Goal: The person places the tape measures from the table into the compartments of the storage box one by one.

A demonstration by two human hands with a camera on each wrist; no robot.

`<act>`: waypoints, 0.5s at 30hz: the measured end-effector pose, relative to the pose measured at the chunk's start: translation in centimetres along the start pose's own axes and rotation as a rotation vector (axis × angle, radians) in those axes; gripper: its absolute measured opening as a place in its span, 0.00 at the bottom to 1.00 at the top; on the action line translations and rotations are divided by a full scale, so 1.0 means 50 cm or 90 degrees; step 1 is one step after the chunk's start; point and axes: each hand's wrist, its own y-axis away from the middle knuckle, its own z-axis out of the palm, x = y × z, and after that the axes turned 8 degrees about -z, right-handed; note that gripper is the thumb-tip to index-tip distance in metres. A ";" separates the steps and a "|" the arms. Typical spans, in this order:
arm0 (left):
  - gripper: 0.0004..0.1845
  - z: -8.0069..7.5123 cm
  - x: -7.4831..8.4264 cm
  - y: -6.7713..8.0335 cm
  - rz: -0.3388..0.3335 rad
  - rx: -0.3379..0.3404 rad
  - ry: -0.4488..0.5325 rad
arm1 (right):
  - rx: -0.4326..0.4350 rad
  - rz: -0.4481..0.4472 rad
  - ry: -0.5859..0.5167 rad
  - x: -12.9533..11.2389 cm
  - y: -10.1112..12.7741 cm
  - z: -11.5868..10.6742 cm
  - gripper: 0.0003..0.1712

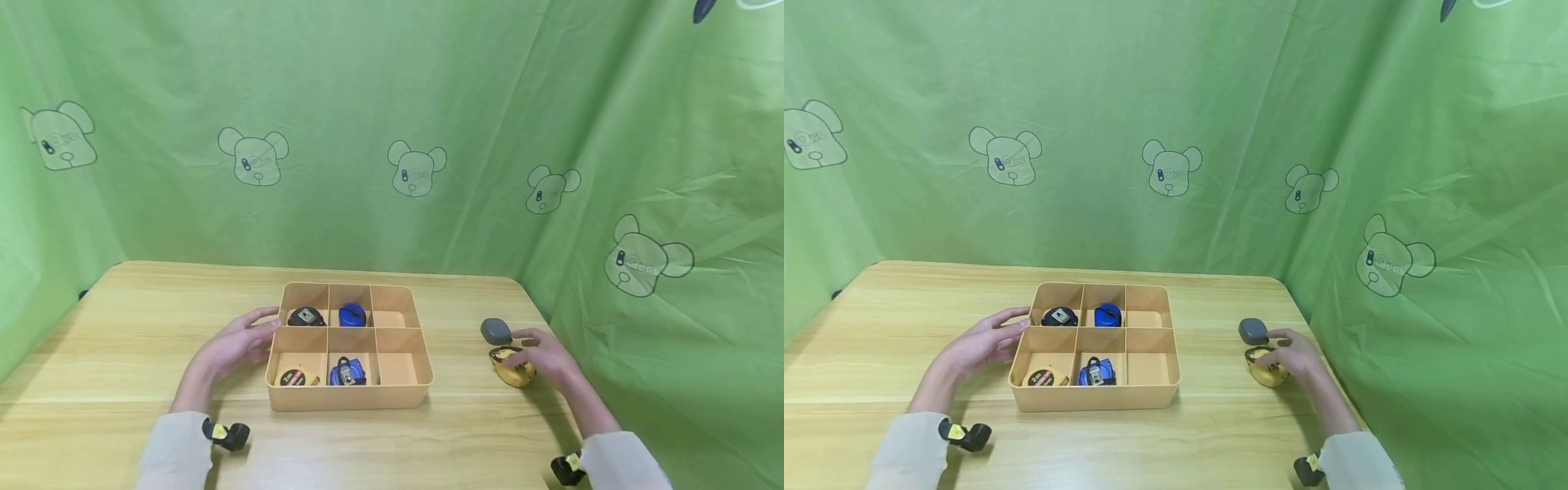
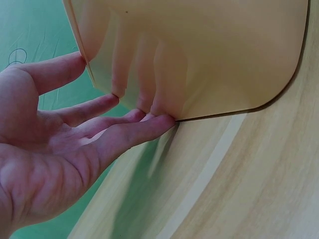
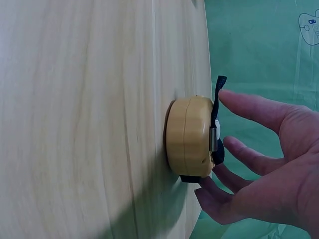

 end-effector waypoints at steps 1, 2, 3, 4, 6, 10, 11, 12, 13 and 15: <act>0.41 0.000 0.000 0.000 0.000 0.001 -0.001 | -0.004 0.001 -0.003 0.001 0.000 0.000 0.51; 0.41 0.000 0.000 0.000 -0.002 0.002 -0.001 | -0.007 0.001 -0.006 0.003 0.000 -0.001 0.51; 0.41 0.000 0.000 0.000 -0.003 0.002 -0.001 | -0.010 0.001 -0.010 0.004 0.000 -0.001 0.51; 0.41 0.000 0.000 0.000 -0.004 0.004 -0.003 | -0.013 0.000 -0.014 0.006 0.000 -0.001 0.51; 0.41 0.000 0.000 0.000 -0.006 0.005 -0.006 | -0.015 -0.005 -0.019 0.009 0.000 0.000 0.51; 0.41 0.001 0.001 0.001 -0.007 0.005 -0.006 | -0.014 -0.017 -0.030 0.016 -0.001 0.006 0.50; 0.41 0.001 0.001 0.001 -0.007 0.005 -0.006 | -0.013 -0.020 -0.029 0.017 -0.001 0.008 0.50; 0.41 0.001 0.001 0.001 -0.006 0.005 -0.005 | -0.013 -0.022 -0.026 0.019 0.000 0.010 0.50; 0.41 0.001 0.001 0.001 -0.006 0.004 -0.004 | -0.013 -0.023 -0.024 0.020 0.000 0.012 0.50; 0.41 0.000 0.001 0.001 -0.005 0.004 -0.005 | -0.014 -0.021 -0.016 0.023 0.001 0.014 0.50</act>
